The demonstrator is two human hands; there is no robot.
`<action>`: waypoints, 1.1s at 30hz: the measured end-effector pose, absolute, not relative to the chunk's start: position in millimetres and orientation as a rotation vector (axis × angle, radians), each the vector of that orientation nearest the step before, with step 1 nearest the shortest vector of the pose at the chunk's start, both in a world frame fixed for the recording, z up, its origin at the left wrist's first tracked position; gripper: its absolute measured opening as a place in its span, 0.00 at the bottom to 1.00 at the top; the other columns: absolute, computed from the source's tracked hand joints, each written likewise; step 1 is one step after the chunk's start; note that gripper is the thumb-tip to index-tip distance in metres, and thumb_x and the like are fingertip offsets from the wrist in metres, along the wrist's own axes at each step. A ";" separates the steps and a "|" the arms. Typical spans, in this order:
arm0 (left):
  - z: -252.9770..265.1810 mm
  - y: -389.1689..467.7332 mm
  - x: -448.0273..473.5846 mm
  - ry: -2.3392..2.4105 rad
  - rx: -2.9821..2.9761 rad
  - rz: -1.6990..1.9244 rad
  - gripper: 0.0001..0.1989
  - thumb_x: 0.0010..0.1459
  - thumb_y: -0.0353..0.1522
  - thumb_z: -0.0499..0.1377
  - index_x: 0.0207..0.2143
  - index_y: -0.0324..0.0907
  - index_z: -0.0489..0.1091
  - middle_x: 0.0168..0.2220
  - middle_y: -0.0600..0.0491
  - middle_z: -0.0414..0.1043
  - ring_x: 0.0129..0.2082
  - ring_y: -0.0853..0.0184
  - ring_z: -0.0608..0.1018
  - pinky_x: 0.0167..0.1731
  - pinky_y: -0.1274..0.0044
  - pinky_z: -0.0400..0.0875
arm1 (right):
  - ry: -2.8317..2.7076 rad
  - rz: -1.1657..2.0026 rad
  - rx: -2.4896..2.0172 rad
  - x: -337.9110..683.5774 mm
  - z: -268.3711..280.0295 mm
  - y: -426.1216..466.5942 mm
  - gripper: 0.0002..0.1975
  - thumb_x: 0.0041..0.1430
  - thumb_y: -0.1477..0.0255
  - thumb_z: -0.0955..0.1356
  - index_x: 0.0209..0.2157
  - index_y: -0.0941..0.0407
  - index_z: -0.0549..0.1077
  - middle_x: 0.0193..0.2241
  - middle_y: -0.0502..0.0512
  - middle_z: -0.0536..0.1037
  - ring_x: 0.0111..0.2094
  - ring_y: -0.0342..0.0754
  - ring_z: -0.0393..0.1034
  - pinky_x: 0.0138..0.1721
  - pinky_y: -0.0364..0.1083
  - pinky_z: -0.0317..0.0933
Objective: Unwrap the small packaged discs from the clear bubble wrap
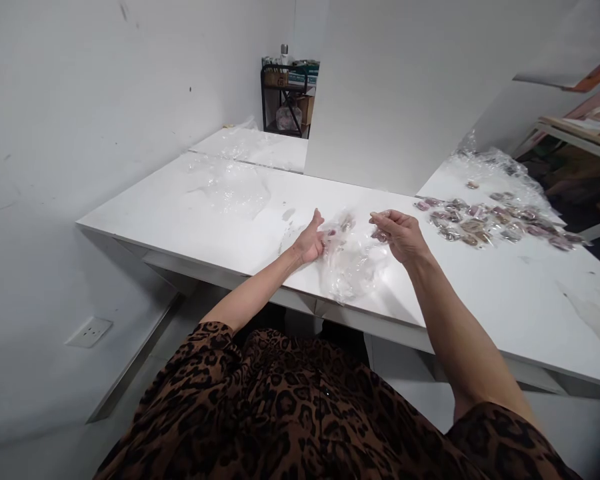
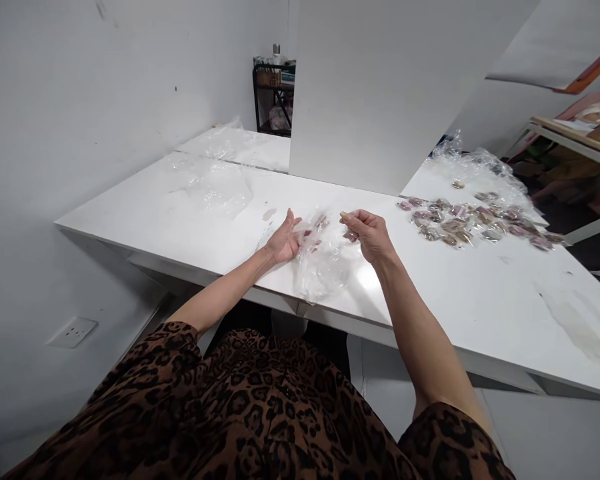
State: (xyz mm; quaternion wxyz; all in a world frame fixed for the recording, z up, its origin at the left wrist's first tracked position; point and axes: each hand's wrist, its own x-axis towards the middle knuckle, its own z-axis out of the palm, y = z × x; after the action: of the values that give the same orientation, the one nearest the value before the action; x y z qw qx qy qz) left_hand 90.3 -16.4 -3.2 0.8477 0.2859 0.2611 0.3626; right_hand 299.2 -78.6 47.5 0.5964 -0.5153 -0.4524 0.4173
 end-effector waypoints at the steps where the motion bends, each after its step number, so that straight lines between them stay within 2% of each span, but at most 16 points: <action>1: -3.4 -16.6 88.1 0.607 0.697 0.771 0.45 0.57 0.54 0.65 0.71 0.51 0.54 0.62 0.41 0.71 0.49 0.57 0.81 0.46 0.68 0.78 | -1.099 0.955 -1.200 296.8 52.7 -79.9 0.24 0.37 0.55 0.83 0.23 0.56 0.74 0.22 0.48 0.71 0.19 0.35 0.54 0.22 0.42 0.55; 2: -3.3 -17.2 87.0 0.663 0.818 0.769 0.48 0.54 0.54 0.68 0.71 0.53 0.54 0.64 0.41 0.68 0.51 0.57 0.80 0.47 0.68 0.77 | -1.152 0.952 -1.206 294.3 57.7 -80.9 0.23 0.39 0.55 0.83 0.23 0.56 0.74 0.20 0.47 0.68 0.19 0.35 0.51 0.21 0.42 0.51; 4: -2.6 -18.5 89.3 0.734 1.024 0.755 0.47 0.49 0.50 0.73 0.68 0.51 0.60 0.63 0.41 0.68 0.52 0.57 0.78 0.48 0.69 0.74 | -1.253 0.960 -1.214 289.3 67.5 -82.7 0.23 0.41 0.54 0.82 0.24 0.56 0.75 0.18 0.46 0.64 0.19 0.35 0.47 0.19 0.42 0.44; 5: -2.5 -18.5 92.3 0.751 1.078 0.750 0.43 0.48 0.46 0.75 0.63 0.47 0.66 0.58 0.41 0.72 0.49 0.58 0.78 0.48 0.70 0.73 | -1.296 0.959 -1.218 287.5 72.3 -83.7 0.23 0.42 0.54 0.82 0.24 0.56 0.76 0.18 0.46 0.63 0.19 0.35 0.47 0.19 0.42 0.42; 7: -2.6 -16.3 99.8 0.771 1.105 0.758 0.26 0.50 0.38 0.75 0.49 0.39 0.74 0.44 0.44 0.77 0.40 0.65 0.78 0.44 0.72 0.72 | -1.355 0.931 -1.231 287.0 82.2 -86.2 0.23 0.42 0.52 0.81 0.26 0.55 0.77 0.19 0.46 0.62 0.19 0.35 0.46 0.19 0.43 0.39; 9: -2.5 -10.9 104.9 0.815 1.069 0.820 0.11 0.53 0.30 0.71 0.36 0.37 0.73 0.32 0.52 0.74 0.30 0.71 0.74 0.39 0.76 0.70 | -1.370 0.870 -1.252 292.2 91.3 -89.3 0.23 0.42 0.50 0.81 0.27 0.55 0.79 0.19 0.47 0.62 0.19 0.36 0.45 0.19 0.43 0.38; 11: -1.6 -4.6 104.5 0.902 1.007 0.928 0.09 0.55 0.26 0.68 0.30 0.39 0.69 0.25 0.57 0.69 0.25 0.74 0.70 0.33 0.78 0.67 | -1.340 0.780 -1.275 303.2 97.0 -92.2 0.23 0.42 0.50 0.81 0.28 0.54 0.79 0.19 0.46 0.61 0.19 0.36 0.45 0.19 0.43 0.37; 15: 0.3 1.3 92.8 1.051 0.900 1.076 0.13 0.52 0.22 0.66 0.31 0.42 0.64 0.25 0.60 0.65 0.24 0.74 0.68 0.30 0.79 0.64 | -1.244 0.636 -1.305 328.2 91.9 -93.2 0.20 0.44 0.51 0.80 0.27 0.52 0.78 0.17 0.46 0.59 0.19 0.38 0.44 0.19 0.44 0.39; 17: -1.9 -0.8 88.2 1.085 0.949 1.054 0.14 0.48 0.19 0.64 0.32 0.42 0.65 0.27 0.59 0.66 0.27 0.73 0.70 0.32 0.78 0.64 | -1.205 0.589 -1.305 333.9 84.2 -90.9 0.19 0.46 0.51 0.80 0.26 0.51 0.77 0.20 0.49 0.68 0.20 0.41 0.54 0.20 0.45 0.47; 19: -6.0 -4.2 87.6 1.085 1.056 0.986 0.15 0.45 0.17 0.62 0.32 0.42 0.67 0.29 0.58 0.66 0.29 0.71 0.70 0.35 0.77 0.65 | -1.172 0.601 -1.287 332.1 78.0 -87.7 0.20 0.47 0.51 0.79 0.27 0.51 0.75 0.29 0.52 0.78 0.28 0.45 0.68 0.24 0.45 0.58; 22: -10.2 -7.3 93.5 0.988 1.214 0.922 0.16 0.44 0.17 0.62 0.34 0.41 0.71 0.34 0.54 0.71 0.35 0.69 0.72 0.41 0.76 0.66 | -1.154 0.746 -1.247 318.4 76.3 -83.5 0.22 0.49 0.49 0.77 0.30 0.51 0.72 0.38 0.54 0.83 0.34 0.49 0.76 0.28 0.46 0.64; 25: -5.9 -6.8 103.1 0.802 1.280 0.959 0.11 0.50 0.24 0.66 0.37 0.41 0.74 0.40 0.51 0.75 0.41 0.67 0.74 0.47 0.74 0.65 | -1.180 0.830 -1.187 300.6 82.9 -81.9 0.24 0.50 0.48 0.76 0.31 0.51 0.69 0.35 0.55 0.83 0.32 0.50 0.77 0.28 0.47 0.65; 28: 4.1 -5.9 110.4 0.665 1.332 0.951 0.12 0.53 0.33 0.71 0.39 0.42 0.76 0.37 0.51 0.76 0.38 0.67 0.74 0.45 0.73 0.66 | -1.255 0.863 -1.134 289.3 91.9 -83.9 0.24 0.52 0.47 0.75 0.32 0.51 0.68 0.36 0.56 0.83 0.35 0.53 0.79 0.31 0.49 0.67; 31: 13.3 -5.2 112.1 0.682 1.391 1.013 0.07 0.52 0.31 0.71 0.29 0.41 0.75 0.31 0.53 0.74 0.32 0.71 0.71 0.41 0.75 0.65 | -1.316 0.767 -1.153 290.9 96.5 -87.9 0.22 0.55 0.47 0.75 0.32 0.50 0.69 0.39 0.55 0.82 0.38 0.52 0.78 0.32 0.49 0.68; 33: 18.2 -2.9 110.7 0.724 1.342 1.110 0.10 0.55 0.28 0.69 0.24 0.40 0.73 0.28 0.55 0.73 0.30 0.72 0.70 0.39 0.76 0.63 | -1.322 0.633 -1.204 298.2 94.4 -89.8 0.21 0.55 0.48 0.75 0.31 0.50 0.72 0.36 0.55 0.81 0.33 0.48 0.75 0.29 0.48 0.67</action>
State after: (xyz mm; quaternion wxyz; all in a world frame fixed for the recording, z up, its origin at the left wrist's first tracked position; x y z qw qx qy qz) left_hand 110.7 -2.9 18.2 0.5872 0.5759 0.3106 0.4765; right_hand 298.2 -89.8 94.4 0.5831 -0.5157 -0.5663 0.2709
